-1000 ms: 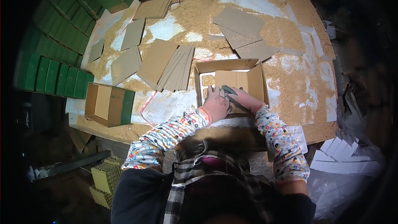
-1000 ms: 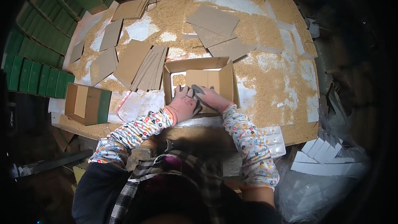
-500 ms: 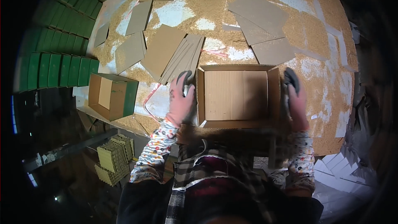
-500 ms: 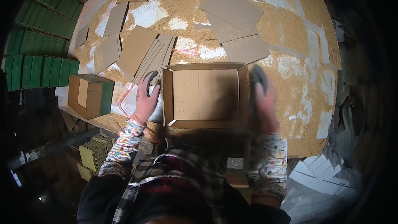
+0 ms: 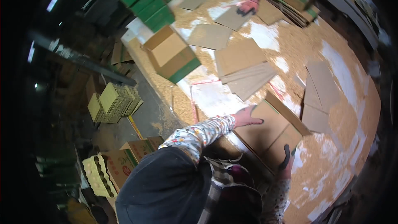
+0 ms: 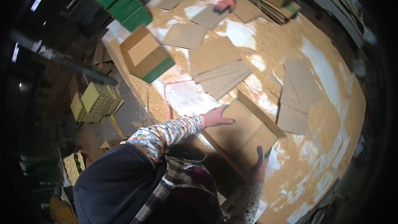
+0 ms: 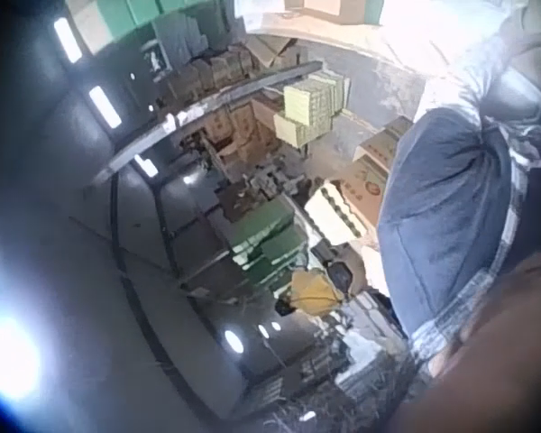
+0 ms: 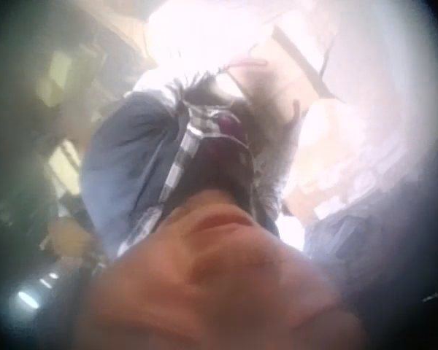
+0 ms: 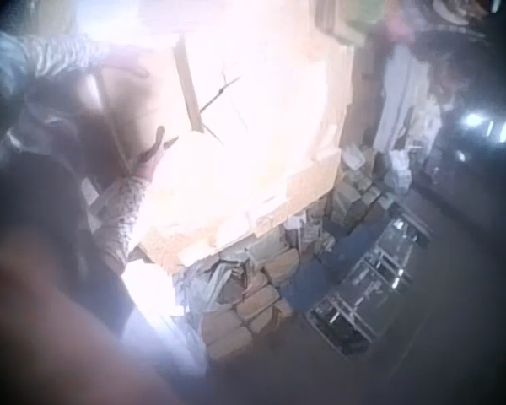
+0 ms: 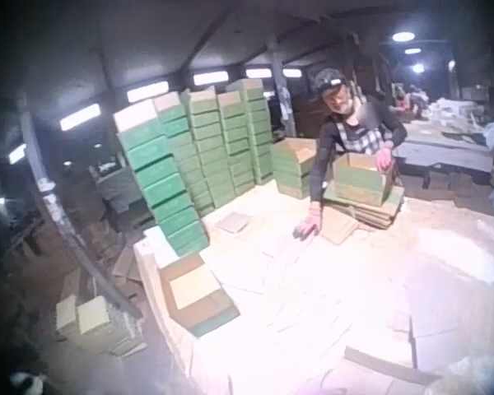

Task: The person assembles cardboard boxes by hand, inserting a styrofoam tray filled with material into each box and stacking the completed boxes.

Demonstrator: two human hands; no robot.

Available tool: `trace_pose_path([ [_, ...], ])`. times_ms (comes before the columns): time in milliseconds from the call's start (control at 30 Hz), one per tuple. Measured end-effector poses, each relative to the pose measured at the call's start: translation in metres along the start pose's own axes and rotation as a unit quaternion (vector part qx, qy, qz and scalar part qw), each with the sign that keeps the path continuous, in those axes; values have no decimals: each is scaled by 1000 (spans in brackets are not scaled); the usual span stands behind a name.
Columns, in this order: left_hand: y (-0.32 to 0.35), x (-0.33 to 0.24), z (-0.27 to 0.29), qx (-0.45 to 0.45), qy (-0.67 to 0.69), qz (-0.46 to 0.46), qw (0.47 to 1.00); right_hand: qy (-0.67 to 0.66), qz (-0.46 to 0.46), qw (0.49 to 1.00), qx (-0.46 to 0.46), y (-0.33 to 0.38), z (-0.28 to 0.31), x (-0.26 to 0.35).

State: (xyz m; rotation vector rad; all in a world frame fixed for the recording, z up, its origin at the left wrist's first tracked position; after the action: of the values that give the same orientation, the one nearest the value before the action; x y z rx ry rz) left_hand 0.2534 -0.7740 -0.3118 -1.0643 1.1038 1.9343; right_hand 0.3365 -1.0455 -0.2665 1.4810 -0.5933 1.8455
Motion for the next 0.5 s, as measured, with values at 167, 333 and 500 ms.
trace_pose_path([
  [167, 73, -39, 131, -54, -164, -153, 973, -38, -52, 996, -66, 50, -42, 2],
  [333, 164, 38, 494, -616, -115, -173, 760, 43, -89, 990, -102, 34, -131, 94],
  [500, 50, 213, 632, -271, 442, -4, 855, -95, -5, 988, -118, -45, -294, 177],
])
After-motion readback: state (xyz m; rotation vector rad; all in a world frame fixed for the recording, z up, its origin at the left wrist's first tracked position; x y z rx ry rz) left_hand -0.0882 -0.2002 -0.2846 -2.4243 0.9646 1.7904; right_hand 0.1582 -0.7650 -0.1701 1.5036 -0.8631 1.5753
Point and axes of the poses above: each hand's wrist, its own y-axis away from the middle knuckle, its own z-axis out of the back of the hand, x = y × z, the point moved 9 cm from there along -y, towards the middle knuckle, and after that the axes turned 4 degrees about y, right-handed, at the moved point
